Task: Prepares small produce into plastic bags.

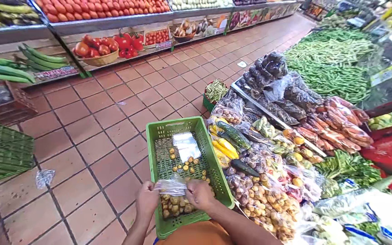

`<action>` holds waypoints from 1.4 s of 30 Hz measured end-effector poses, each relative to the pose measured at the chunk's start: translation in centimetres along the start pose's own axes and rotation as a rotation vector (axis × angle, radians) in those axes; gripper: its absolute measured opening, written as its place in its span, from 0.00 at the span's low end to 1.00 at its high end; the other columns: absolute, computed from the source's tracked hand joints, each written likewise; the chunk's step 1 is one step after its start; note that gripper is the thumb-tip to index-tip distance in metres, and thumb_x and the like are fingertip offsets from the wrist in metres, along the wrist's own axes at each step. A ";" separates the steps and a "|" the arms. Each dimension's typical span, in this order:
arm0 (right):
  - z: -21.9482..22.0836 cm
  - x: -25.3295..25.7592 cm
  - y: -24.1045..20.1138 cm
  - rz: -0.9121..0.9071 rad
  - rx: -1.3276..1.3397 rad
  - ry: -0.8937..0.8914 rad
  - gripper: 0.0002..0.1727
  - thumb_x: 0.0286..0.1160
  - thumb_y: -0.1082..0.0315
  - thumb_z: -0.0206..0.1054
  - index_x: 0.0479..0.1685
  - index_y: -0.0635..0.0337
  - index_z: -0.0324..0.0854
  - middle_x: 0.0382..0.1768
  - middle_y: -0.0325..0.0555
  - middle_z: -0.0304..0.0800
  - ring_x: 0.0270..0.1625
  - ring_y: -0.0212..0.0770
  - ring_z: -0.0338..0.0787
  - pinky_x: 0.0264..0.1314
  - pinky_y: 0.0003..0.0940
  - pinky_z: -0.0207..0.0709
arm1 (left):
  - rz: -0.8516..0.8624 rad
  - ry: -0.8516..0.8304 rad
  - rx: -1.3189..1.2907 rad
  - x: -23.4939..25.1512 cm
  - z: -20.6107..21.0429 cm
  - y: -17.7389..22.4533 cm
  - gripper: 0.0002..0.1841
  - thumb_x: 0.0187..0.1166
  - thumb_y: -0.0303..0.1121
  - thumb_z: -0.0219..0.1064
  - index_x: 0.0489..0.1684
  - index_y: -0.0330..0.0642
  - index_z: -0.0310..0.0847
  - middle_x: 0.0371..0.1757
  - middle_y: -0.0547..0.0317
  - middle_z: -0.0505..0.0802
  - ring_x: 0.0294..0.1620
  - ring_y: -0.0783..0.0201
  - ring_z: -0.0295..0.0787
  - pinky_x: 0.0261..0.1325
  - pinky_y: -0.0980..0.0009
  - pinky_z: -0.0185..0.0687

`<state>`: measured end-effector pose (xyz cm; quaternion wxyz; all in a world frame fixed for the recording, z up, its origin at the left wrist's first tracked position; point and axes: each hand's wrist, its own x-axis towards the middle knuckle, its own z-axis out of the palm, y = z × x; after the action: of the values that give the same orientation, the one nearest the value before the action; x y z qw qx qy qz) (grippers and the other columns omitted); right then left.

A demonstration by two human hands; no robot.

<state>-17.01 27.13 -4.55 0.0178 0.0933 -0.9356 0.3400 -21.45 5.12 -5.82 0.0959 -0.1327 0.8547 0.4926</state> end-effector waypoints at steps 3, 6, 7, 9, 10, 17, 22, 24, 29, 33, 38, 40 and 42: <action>0.9 1.9 0.5 0.240 0.102 -0.081 0.17 0.82 0.60 0.62 0.36 0.66 0.87 0.36 0.55 0.91 0.43 0.54 0.93 0.49 0.57 0.86 | 0.082 0.140 -0.369 -1.0 1.0 4.4 0.11 0.75 0.26 0.72 0.48 0.33 0.76 0.33 0.62 0.86 0.33 0.73 0.85 0.42 0.69 0.86; 1.6 4.4 1.2 0.490 0.617 0.040 0.26 0.91 0.55 0.52 0.32 0.66 0.85 0.23 0.46 0.82 0.28 0.39 0.82 0.35 0.40 0.78 | 0.369 -0.013 -0.716 -3.1 3.3 7.0 0.08 0.78 0.23 0.62 0.51 0.39 0.81 0.36 0.76 0.91 0.33 0.81 0.88 0.41 0.80 0.89; 1.2 5.3 0.0 0.612 0.882 -0.004 0.28 0.93 0.53 0.43 0.27 0.59 0.78 0.17 0.37 0.75 0.19 0.31 0.73 0.23 0.29 0.69 | 0.425 -0.008 -0.704 -3.0 3.9 7.0 0.07 0.80 0.25 0.61 0.49 0.38 0.83 0.35 0.76 0.90 0.32 0.82 0.86 0.39 0.82 0.86; -1.1 7.3 -3.5 0.854 1.393 -0.225 0.36 0.92 0.38 0.26 0.18 0.47 0.62 0.10 0.33 0.64 0.09 0.29 0.61 0.09 0.24 0.55 | 0.409 0.098 -0.593 -1.7 4.8 6.6 0.08 0.80 0.28 0.64 0.45 0.32 0.84 0.33 0.71 0.89 0.31 0.84 0.85 0.39 0.83 0.85; -1.9 8.1 -4.8 0.864 1.558 -0.230 0.38 0.89 0.32 0.23 0.18 0.46 0.62 0.10 0.33 0.65 0.08 0.30 0.62 0.08 0.24 0.54 | 0.344 0.153 -0.562 -1.0 5.2 6.5 0.07 0.81 0.28 0.64 0.43 0.31 0.83 0.31 0.67 0.89 0.30 0.82 0.85 0.39 0.81 0.86; 0.1 12.9 -1.8 0.359 1.175 0.323 0.14 0.93 0.63 0.46 0.44 0.60 0.73 0.29 0.37 0.76 0.29 0.31 0.77 0.38 0.29 0.77 | 0.268 0.217 -0.284 2.2 3.3 8.6 0.11 0.84 0.32 0.65 0.51 0.32 0.88 0.40 0.54 0.94 0.40 0.74 0.89 0.52 0.70 0.86; -0.3 10.1 -4.0 0.545 0.919 -0.240 0.14 0.89 0.65 0.54 0.61 0.61 0.80 0.18 0.37 0.72 0.14 0.30 0.67 0.15 0.26 0.62 | 0.188 0.090 -0.211 3.5 3.4 7.8 0.12 0.87 0.34 0.64 0.52 0.37 0.92 0.47 0.50 0.96 0.51 0.60 0.93 0.64 0.51 0.84; 0.1 11.1 -3.3 0.774 1.002 -0.337 0.11 0.90 0.61 0.49 0.48 0.53 0.77 0.14 0.35 0.63 0.10 0.31 0.59 0.11 0.26 0.54 | 0.149 0.106 -0.294 2.5 4.8 7.8 0.13 0.88 0.35 0.63 0.53 0.37 0.91 0.43 0.53 0.96 0.44 0.65 0.93 0.58 0.57 0.88; 1.5 12.7 -2.8 0.821 1.490 0.078 0.09 0.87 0.69 0.54 0.45 0.60 0.79 0.26 0.39 0.83 0.25 0.31 0.80 0.29 0.26 0.78 | 0.171 0.228 -0.481 1.6 7.1 7.3 0.09 0.85 0.31 0.65 0.47 0.34 0.88 0.35 0.59 0.93 0.34 0.72 0.90 0.45 0.69 0.89; 5.1 12.4 -1.0 0.567 1.200 0.239 0.20 0.94 0.64 0.47 0.70 0.70 0.73 0.54 0.55 0.86 0.53 0.39 0.86 0.59 0.36 0.81 | 0.225 0.181 -0.352 2.9 7.8 7.0 0.10 0.85 0.32 0.65 0.49 0.35 0.89 0.44 0.53 0.95 0.48 0.66 0.92 0.60 0.62 0.87; -8.2 12.7 -10.9 1.056 0.769 -0.132 0.12 0.90 0.72 0.52 0.58 0.67 0.79 0.42 0.44 0.84 0.38 0.31 0.80 0.46 0.26 0.75 | 0.513 -0.160 0.094 0.2 8.5 6.6 0.17 0.88 0.37 0.59 0.53 0.36 0.91 0.49 0.43 0.96 0.55 0.45 0.94 0.64 0.40 0.84; -9.2 12.9 -11.0 1.013 0.883 -0.010 0.10 0.89 0.72 0.51 0.49 0.67 0.78 0.29 0.38 0.75 0.24 0.28 0.70 0.30 0.22 0.68 | 0.632 -0.198 0.052 -1.7 8.9 6.7 0.18 0.87 0.40 0.58 0.48 0.37 0.93 0.42 0.47 0.97 0.48 0.49 0.96 0.57 0.42 0.87; -9.3 13.5 -10.4 0.980 0.935 0.163 0.14 0.91 0.71 0.50 0.52 0.71 0.80 0.34 0.43 0.79 0.30 0.29 0.74 0.37 0.24 0.71 | 0.642 -0.370 0.027 -3.8 8.4 7.4 0.20 0.89 0.42 0.56 0.46 0.38 0.92 0.41 0.49 0.96 0.47 0.53 0.96 0.57 0.45 0.87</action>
<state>-28.57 23.08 10.46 -0.1099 -0.3694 -0.6201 0.6833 -19.90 16.46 -2.84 0.0911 0.2347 0.8274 0.5021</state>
